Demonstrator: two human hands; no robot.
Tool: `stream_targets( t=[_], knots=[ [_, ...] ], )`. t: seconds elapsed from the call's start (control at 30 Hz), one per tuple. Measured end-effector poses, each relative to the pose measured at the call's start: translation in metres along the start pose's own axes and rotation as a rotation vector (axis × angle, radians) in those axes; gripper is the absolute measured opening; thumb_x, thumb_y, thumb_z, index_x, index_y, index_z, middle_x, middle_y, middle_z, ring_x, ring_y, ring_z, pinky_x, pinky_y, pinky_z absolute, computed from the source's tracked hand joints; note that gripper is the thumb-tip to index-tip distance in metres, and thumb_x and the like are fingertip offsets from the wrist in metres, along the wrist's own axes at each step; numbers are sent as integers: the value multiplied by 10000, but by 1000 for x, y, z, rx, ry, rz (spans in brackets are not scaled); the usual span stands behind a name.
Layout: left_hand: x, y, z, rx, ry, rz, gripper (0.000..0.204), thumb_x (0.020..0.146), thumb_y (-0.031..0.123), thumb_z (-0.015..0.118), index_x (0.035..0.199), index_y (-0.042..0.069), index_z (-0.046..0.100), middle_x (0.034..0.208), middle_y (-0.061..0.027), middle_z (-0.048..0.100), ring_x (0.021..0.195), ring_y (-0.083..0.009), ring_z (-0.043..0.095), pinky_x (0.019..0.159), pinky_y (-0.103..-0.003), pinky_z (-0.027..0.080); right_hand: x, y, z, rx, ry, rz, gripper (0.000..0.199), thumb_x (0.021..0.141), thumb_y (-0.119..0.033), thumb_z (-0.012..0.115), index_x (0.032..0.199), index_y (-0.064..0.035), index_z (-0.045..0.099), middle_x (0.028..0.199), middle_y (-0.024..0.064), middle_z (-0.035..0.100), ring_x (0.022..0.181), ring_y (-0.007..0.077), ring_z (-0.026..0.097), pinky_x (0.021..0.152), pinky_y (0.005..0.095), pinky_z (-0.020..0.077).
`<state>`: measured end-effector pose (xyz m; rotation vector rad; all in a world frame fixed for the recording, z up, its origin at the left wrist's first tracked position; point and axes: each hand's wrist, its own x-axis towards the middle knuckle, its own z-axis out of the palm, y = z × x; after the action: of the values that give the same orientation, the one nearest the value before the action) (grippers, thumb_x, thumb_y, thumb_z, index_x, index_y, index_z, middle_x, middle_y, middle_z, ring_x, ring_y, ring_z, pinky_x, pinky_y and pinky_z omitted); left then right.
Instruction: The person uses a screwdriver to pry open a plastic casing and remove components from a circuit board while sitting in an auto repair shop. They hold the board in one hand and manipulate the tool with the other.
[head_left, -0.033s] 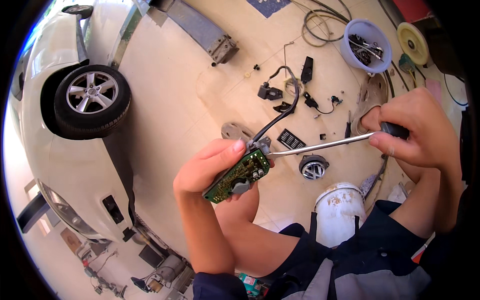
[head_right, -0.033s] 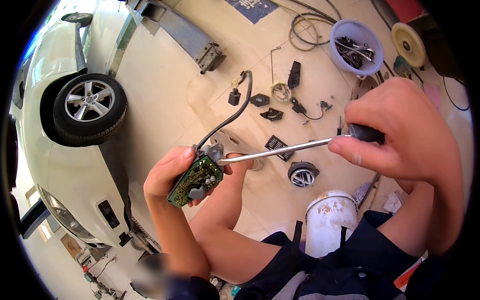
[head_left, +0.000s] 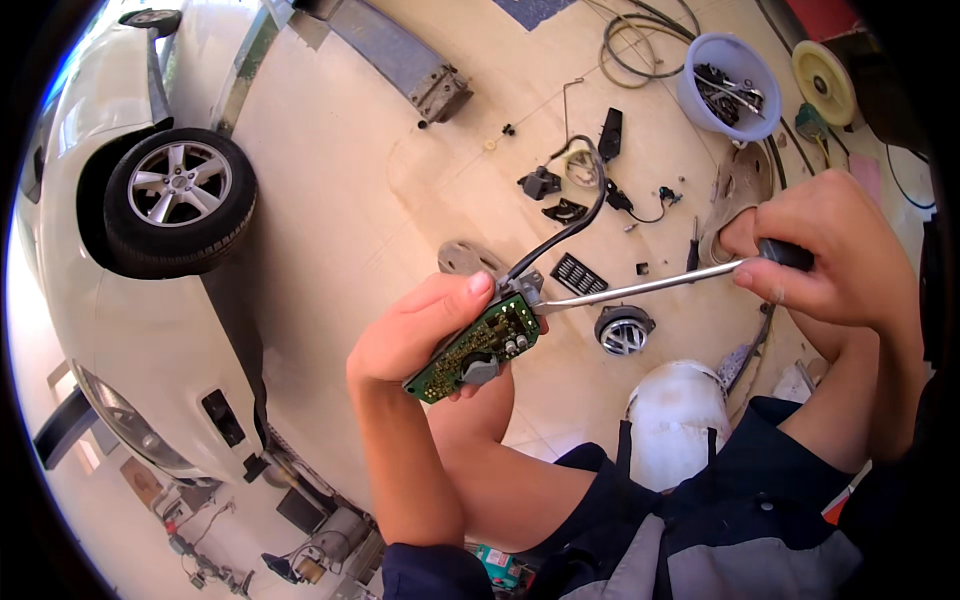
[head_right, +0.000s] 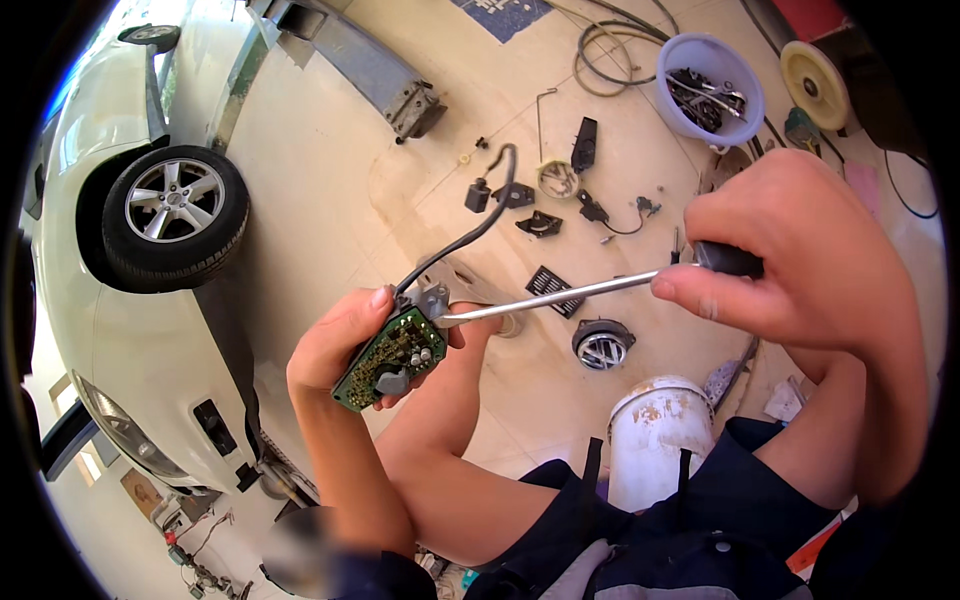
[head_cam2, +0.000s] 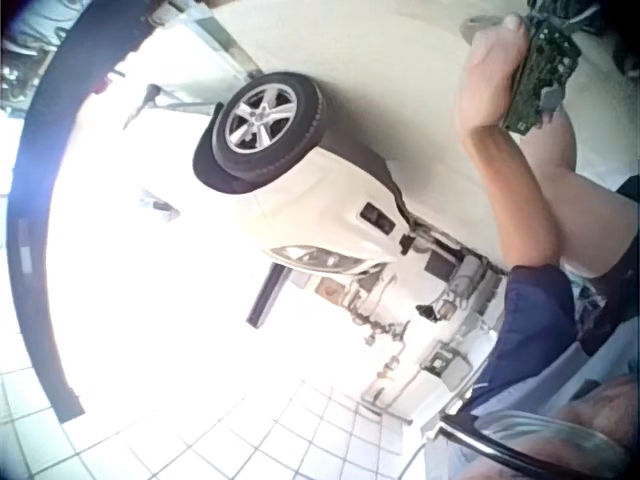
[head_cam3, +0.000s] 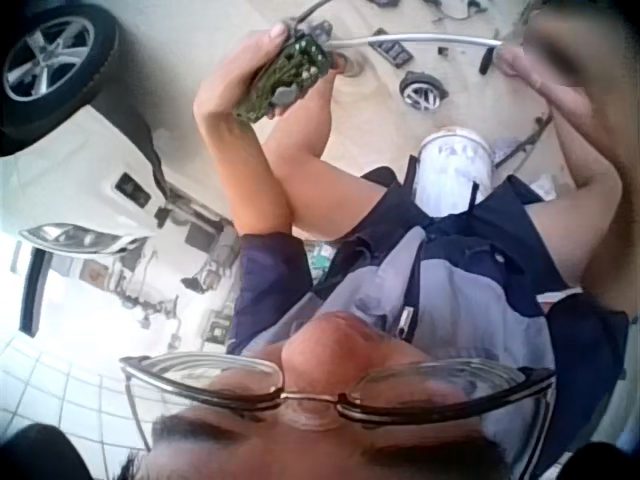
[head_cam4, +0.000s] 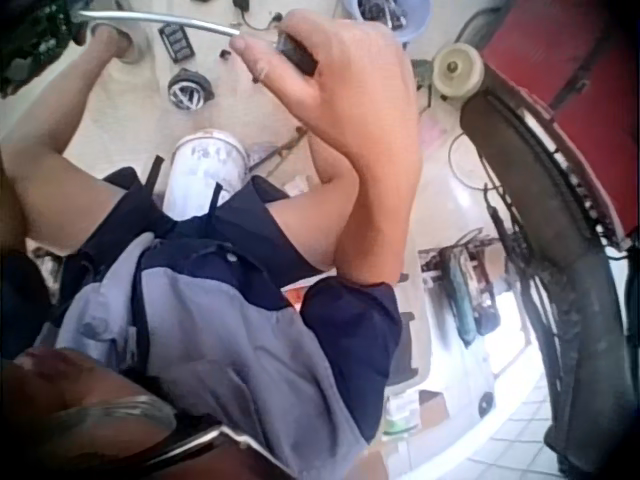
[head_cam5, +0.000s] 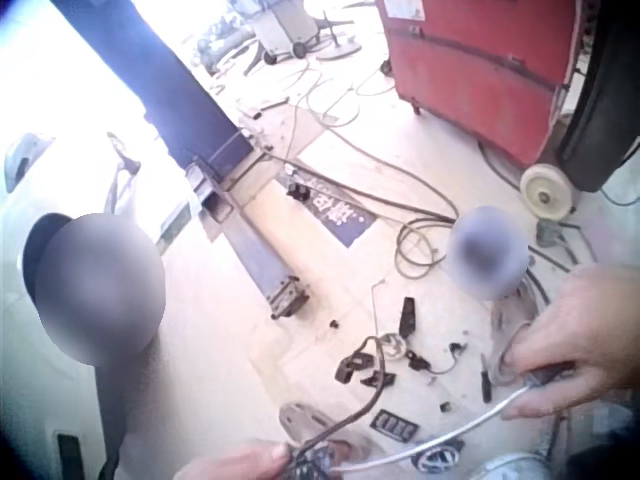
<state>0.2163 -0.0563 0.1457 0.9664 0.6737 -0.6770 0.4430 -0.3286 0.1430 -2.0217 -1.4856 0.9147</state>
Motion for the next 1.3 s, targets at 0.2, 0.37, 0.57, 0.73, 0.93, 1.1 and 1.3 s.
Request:
stream_targets(
  t=[0.2,0.37,0.57,0.73,0.93,1.1,1.3],
  knots=[
    [12,-20,5,27,-11,-104,565,1044,428,344,981,-50,639,617,-64,583,429,-120,541,402,-233,441,1,6,15,191,-344,194,422,894,-350,605,625,-26,575,543,148,488,542,359,473,558,416,392],
    [27,-55,8,-72,-64,-130,576,1018,390,410,963,-155,588,818,-244,647,359,-177,533,289,-252,417,-17,9,43,24,-513,159,384,889,-344,618,687,-17,639,1069,245,539,1005,346,546,755,402,487],
    [44,-80,4,-141,-75,-286,609,1015,391,399,936,-186,575,794,-257,641,368,-178,534,274,-261,394,-23,5,53,-144,-517,58,414,881,-357,630,682,5,651,683,240,585,1147,374,490,797,415,485],
    [49,-98,11,-101,-160,-327,590,1006,448,411,962,-98,630,764,-191,644,437,-170,543,322,-248,411,-32,14,61,-102,-546,39,464,874,-401,630,647,1,685,559,204,560,1231,372,422,854,397,466],
    [56,-97,4,-271,-242,-281,578,1006,430,414,985,-116,601,854,-242,653,508,-190,572,315,-244,405,-36,14,67,17,-498,132,479,880,-417,618,644,-8,698,524,188,546,1270,365,381,879,405,453],
    [57,-94,0,-294,-317,-275,577,1007,417,412,979,-131,593,866,-254,654,499,-189,572,316,-244,408,-30,12,58,16,-621,148,451,882,-388,620,646,-11,696,597,211,575,1267,391,383,879,408,453],
    [46,-99,-3,-356,-175,-208,460,984,277,433,981,-169,545,796,-357,590,385,-245,511,273,-319,375,-29,15,65,30,-426,-31,420,859,-371,647,662,-3,699,754,286,593,1230,457,401,900,421,443]
  ],
)
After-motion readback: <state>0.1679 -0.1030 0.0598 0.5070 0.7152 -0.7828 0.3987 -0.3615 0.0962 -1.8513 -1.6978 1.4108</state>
